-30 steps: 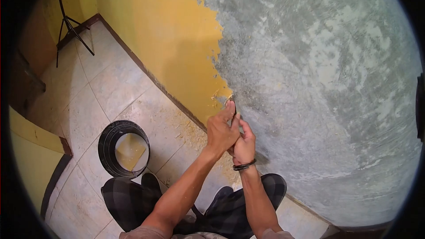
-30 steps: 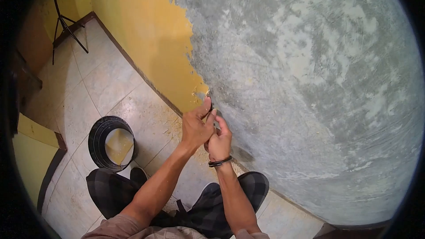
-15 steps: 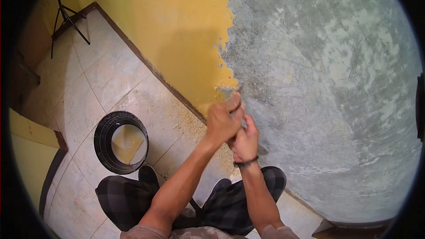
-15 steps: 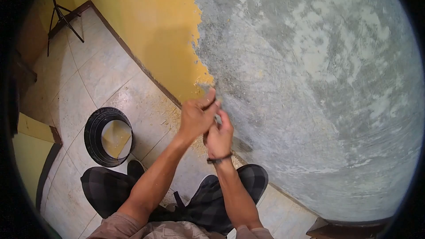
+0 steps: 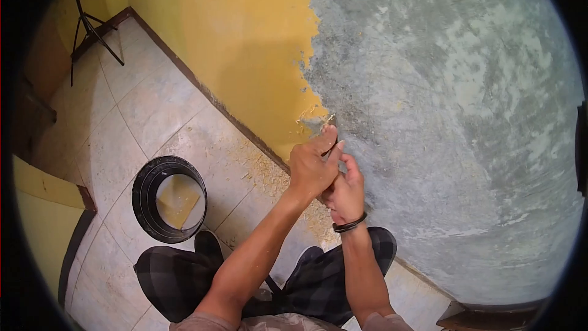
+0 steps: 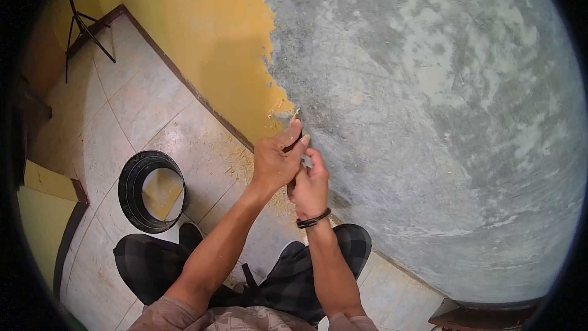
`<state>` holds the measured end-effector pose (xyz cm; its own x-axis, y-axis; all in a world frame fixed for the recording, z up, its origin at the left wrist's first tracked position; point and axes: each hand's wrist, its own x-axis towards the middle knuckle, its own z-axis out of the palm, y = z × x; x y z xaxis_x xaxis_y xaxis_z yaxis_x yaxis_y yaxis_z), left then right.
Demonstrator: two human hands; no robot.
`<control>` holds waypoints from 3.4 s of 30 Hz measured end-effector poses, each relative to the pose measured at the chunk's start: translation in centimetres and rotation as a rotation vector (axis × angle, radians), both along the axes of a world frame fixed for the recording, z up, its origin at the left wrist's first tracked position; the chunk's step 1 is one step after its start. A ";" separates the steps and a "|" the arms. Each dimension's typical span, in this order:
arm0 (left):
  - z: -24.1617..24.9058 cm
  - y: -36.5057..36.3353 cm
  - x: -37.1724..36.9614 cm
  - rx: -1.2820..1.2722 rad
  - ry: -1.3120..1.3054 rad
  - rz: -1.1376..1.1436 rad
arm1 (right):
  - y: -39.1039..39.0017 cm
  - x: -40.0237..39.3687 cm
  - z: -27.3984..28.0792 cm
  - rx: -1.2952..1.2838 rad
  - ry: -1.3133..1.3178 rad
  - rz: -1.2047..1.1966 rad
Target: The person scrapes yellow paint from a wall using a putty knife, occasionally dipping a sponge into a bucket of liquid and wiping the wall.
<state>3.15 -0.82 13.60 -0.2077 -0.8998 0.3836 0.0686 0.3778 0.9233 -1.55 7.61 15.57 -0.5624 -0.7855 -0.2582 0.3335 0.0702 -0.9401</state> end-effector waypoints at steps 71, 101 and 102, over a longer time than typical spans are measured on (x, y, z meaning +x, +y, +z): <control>-0.1 -0.2 1.0 0.355 -0.012 -0.093 | -1.8 1.2 0.6 0.098 0.148 0.047; -2.1 -3.7 1.5 0.354 0.043 -0.092 | -5.3 1.2 -2.0 0.069 0.170 0.055; -2.5 -3.6 1.5 0.419 0.042 -0.080 | -4.8 1.5 -2.1 0.073 0.163 0.034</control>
